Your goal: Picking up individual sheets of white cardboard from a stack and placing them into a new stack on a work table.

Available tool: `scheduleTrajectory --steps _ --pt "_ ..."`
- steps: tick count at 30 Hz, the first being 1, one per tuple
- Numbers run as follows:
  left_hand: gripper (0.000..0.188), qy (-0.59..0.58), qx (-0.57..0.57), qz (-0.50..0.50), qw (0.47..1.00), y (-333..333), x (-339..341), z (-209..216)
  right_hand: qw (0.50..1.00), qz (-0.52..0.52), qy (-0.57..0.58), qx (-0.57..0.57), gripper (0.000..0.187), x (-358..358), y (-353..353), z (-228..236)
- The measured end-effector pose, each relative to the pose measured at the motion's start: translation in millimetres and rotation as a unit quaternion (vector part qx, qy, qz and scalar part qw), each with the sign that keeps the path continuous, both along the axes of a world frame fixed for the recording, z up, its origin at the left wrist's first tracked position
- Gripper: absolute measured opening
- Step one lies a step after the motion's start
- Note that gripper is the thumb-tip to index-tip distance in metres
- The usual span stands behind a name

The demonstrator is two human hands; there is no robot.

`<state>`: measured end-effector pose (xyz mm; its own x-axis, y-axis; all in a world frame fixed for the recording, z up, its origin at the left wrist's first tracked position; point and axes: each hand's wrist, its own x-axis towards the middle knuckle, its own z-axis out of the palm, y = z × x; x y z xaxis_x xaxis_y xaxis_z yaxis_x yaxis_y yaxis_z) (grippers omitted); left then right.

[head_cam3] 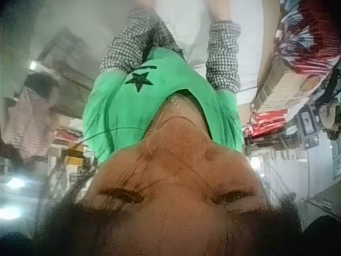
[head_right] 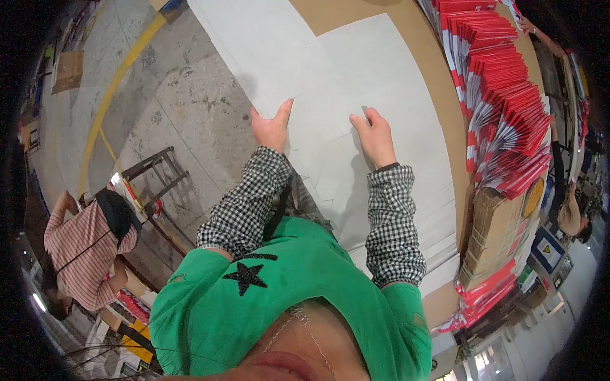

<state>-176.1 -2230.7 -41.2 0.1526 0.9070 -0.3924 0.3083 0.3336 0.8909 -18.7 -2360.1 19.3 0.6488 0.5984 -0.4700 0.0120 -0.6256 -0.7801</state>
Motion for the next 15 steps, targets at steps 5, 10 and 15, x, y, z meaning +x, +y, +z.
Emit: scheduleTrajectory --steps 5,10,15 --pt "0.081 -0.004 -0.003 0.019 1.0 -1.1 -1.8 7.4 0.999 0.036 -0.024 0.027 0.028 3.2 -0.2 -3.7" --pt "0.084 -0.019 0.004 0.02 1.0 1.5 -0.2 17.3 0.998 0.053 0.0 0.031 0.029 11.0 -13.8 -17.4" --pt "0.085 0.03 -0.018 0.033 0.999 -3.8 4.8 26.3 0.994 -0.103 0.017 0.042 0.031 44.6 -13.2 -1.7"
